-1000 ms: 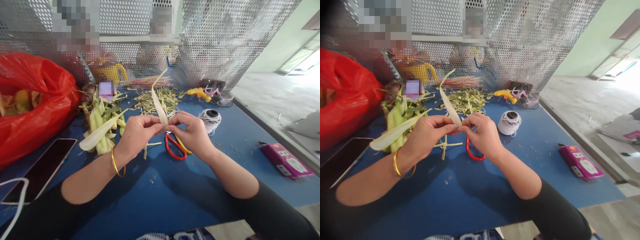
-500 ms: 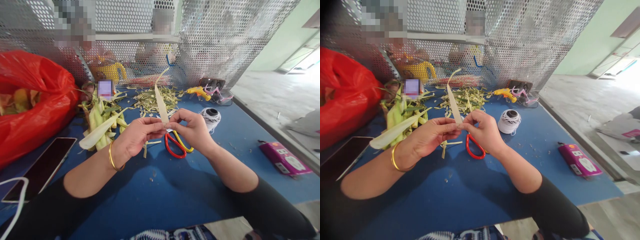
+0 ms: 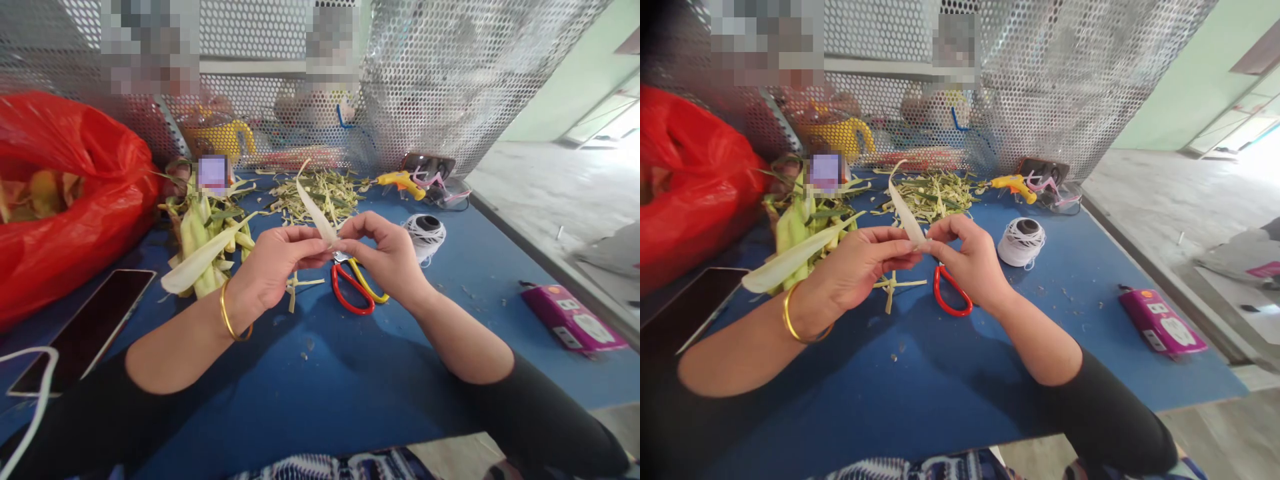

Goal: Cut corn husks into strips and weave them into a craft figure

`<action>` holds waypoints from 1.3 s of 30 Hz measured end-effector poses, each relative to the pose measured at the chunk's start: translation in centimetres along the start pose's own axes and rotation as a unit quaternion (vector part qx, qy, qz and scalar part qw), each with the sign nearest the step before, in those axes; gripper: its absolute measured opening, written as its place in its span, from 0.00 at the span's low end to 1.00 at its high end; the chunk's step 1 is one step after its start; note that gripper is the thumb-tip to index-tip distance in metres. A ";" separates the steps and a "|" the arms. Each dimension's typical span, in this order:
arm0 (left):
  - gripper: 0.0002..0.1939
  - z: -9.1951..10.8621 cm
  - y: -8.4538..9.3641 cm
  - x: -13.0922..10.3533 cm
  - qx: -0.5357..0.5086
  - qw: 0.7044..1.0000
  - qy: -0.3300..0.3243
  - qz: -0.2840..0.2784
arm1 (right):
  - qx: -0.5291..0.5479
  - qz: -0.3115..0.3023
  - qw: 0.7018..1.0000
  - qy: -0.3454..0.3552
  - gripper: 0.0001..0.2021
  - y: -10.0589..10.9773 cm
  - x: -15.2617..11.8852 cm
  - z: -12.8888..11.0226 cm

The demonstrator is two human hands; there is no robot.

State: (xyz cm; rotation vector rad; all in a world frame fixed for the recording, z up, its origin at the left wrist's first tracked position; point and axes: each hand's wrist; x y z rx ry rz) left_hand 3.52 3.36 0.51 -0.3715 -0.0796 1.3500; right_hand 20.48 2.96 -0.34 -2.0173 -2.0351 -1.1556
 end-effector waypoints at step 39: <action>0.07 -1.1 -0.8 -0.1 0.038 0.993 -0.099 0.054 | 0.075 0.012 0.995 -0.062 0.07 -1.4 -0.6 -0.2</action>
Point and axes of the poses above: each hand's wrist, its own x-axis towards the middle knuckle, its own y-axis out of the back of the hand, z = x × y, and after that the axes turned 4 degrees about -x, right-handed
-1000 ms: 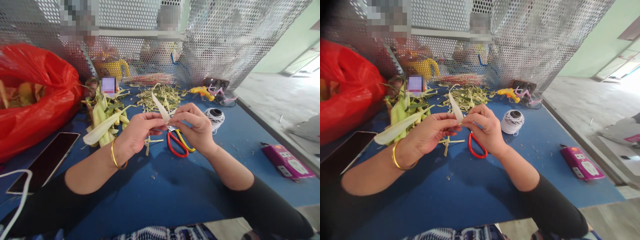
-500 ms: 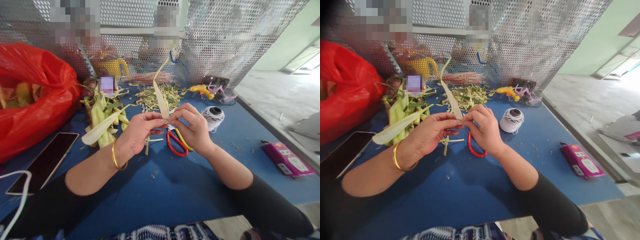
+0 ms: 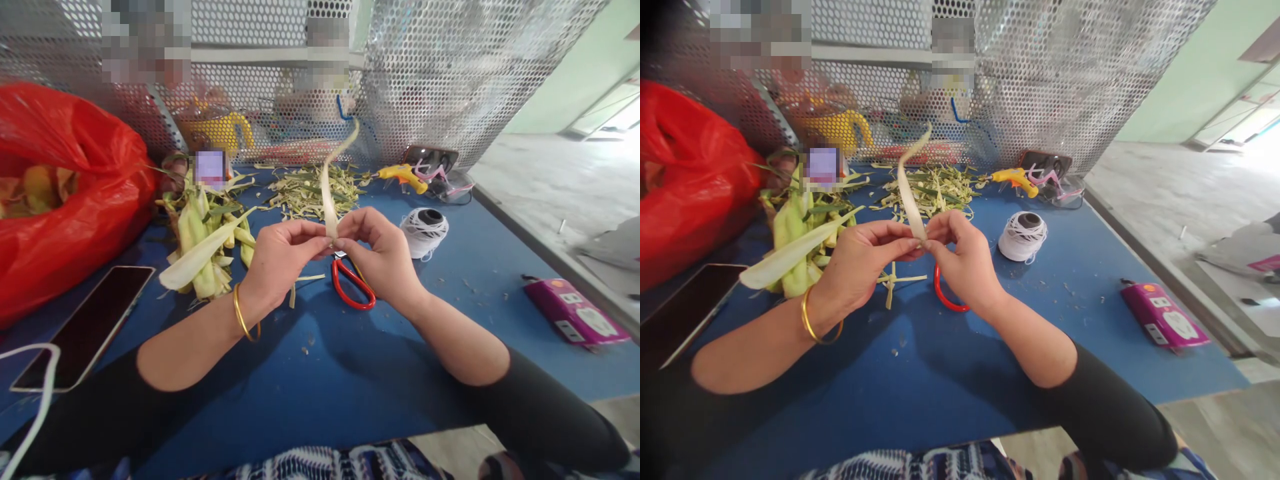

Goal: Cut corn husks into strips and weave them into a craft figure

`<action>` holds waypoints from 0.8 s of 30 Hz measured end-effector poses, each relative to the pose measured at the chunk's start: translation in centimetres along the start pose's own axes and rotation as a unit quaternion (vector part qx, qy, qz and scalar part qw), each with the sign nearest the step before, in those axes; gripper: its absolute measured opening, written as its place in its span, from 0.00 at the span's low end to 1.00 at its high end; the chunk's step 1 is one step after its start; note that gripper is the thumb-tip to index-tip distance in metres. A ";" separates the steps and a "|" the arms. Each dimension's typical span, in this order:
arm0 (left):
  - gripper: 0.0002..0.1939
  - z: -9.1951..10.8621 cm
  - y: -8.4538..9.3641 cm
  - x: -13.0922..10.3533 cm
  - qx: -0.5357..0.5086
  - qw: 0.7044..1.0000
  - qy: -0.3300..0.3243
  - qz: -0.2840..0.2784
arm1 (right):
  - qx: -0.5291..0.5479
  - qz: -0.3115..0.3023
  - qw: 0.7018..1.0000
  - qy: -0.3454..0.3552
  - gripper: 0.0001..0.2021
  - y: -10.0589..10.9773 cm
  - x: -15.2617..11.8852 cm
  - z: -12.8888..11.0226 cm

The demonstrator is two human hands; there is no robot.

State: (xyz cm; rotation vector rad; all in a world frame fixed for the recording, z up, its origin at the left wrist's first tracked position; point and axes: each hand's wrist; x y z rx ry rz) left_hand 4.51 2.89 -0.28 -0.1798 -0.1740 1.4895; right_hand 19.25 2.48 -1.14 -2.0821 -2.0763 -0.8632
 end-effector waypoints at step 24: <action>0.06 0.7 0.3 0.0 -0.045 0.994 0.090 -0.033 | 0.006 0.009 0.999 0.053 0.08 0.9 0.4 0.1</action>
Point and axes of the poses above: each hand's wrist, its own x-axis towards the middle knuckle, its own y-axis out of the back of the hand, z = x × y, and after that the axes turned 4 degrees about -x, right-handed
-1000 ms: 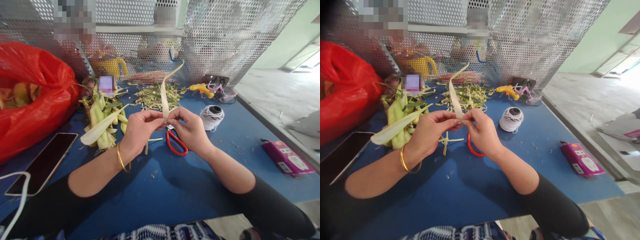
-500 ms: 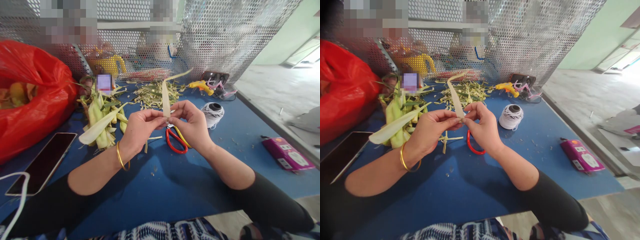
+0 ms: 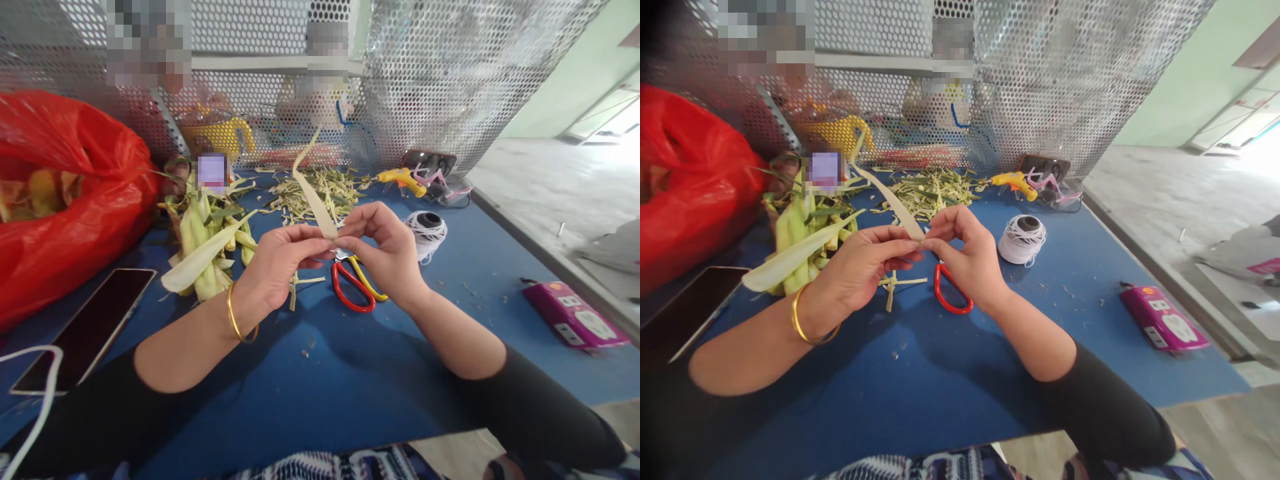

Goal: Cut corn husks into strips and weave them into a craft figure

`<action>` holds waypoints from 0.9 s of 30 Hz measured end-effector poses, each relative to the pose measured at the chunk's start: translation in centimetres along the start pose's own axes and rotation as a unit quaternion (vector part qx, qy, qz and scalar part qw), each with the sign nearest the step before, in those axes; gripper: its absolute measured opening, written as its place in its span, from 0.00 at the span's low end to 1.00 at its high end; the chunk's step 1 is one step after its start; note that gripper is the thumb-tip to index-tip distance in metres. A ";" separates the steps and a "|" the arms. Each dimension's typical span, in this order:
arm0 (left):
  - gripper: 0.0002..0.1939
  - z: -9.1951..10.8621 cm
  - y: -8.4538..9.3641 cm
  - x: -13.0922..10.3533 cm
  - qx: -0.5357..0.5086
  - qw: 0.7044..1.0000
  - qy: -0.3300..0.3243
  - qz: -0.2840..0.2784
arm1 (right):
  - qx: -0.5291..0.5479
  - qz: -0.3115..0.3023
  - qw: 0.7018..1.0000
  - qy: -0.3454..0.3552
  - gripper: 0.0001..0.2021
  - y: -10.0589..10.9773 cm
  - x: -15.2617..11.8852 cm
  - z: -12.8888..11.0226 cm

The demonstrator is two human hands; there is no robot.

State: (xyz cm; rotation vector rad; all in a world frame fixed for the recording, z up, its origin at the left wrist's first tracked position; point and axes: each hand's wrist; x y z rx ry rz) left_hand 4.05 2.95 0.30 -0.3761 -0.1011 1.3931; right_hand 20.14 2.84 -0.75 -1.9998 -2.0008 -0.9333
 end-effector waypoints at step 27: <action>0.06 -0.1 -0.2 -0.1 0.050 0.997 -0.049 0.041 | -0.244 -0.060 0.958 0.138 0.07 -0.1 -0.1 -0.2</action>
Point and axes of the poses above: each hand's wrist, its own x-axis towards the middle knuckle, its own y-axis out of the back of the hand, z = x × y, and after that the axes turned 4 degrees about -x, right-handed
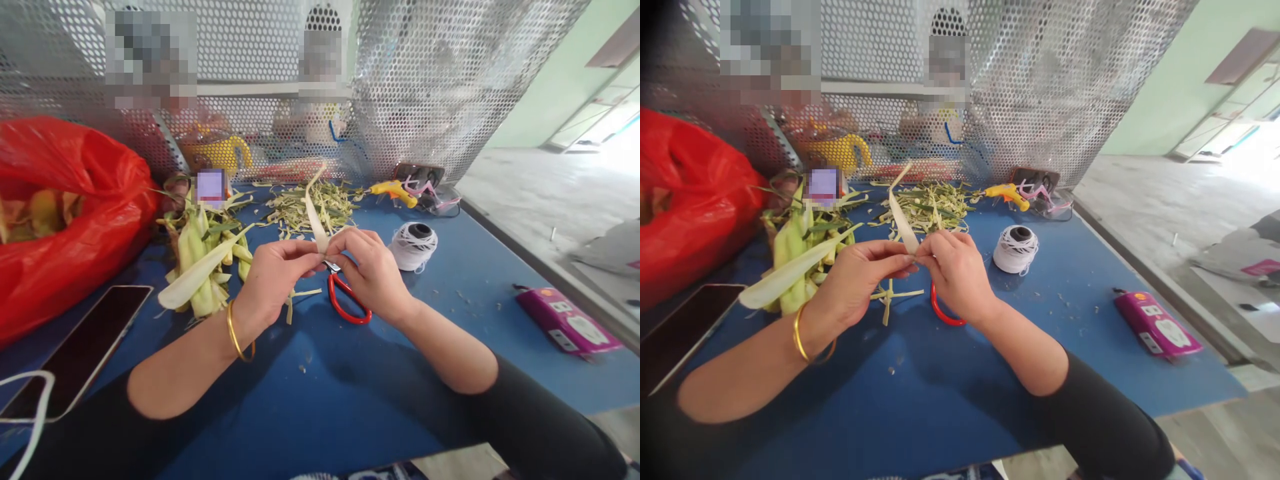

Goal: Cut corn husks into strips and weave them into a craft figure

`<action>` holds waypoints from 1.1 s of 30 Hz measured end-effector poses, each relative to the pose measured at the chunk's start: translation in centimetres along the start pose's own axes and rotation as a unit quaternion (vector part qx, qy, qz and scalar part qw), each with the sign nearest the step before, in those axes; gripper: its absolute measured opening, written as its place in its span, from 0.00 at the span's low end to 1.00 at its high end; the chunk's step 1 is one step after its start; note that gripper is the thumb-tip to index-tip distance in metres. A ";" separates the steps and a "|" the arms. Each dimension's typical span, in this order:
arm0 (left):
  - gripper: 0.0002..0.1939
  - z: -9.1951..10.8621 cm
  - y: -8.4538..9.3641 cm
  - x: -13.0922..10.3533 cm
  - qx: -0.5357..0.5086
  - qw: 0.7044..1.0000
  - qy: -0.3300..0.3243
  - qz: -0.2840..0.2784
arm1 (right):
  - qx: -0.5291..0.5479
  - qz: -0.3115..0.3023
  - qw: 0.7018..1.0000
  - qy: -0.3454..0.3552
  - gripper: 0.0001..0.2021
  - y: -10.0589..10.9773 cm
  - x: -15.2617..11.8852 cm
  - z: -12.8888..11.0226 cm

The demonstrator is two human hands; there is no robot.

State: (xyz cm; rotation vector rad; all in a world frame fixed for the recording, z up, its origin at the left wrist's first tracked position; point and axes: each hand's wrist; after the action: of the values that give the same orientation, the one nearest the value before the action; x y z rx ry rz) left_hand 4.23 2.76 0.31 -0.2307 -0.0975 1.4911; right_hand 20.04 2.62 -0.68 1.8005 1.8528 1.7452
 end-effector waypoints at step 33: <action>0.10 0.3 -0.1 -0.1 -0.045 0.999 0.014 -0.020 | 0.257 0.062 0.954 -0.138 0.02 0.0 0.1 0.0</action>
State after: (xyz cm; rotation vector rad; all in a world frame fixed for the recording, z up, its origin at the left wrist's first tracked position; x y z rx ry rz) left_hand 4.25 2.71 0.60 -0.3201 -0.1463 1.4450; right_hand 20.01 2.69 -0.62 2.2291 2.2465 1.0095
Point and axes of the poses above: each hand's wrist, its own x-axis towards the middle knuckle, its own y-axis out of the back of the hand, z = x × y, and after that the axes turned 4 degrees about -x, right-handed
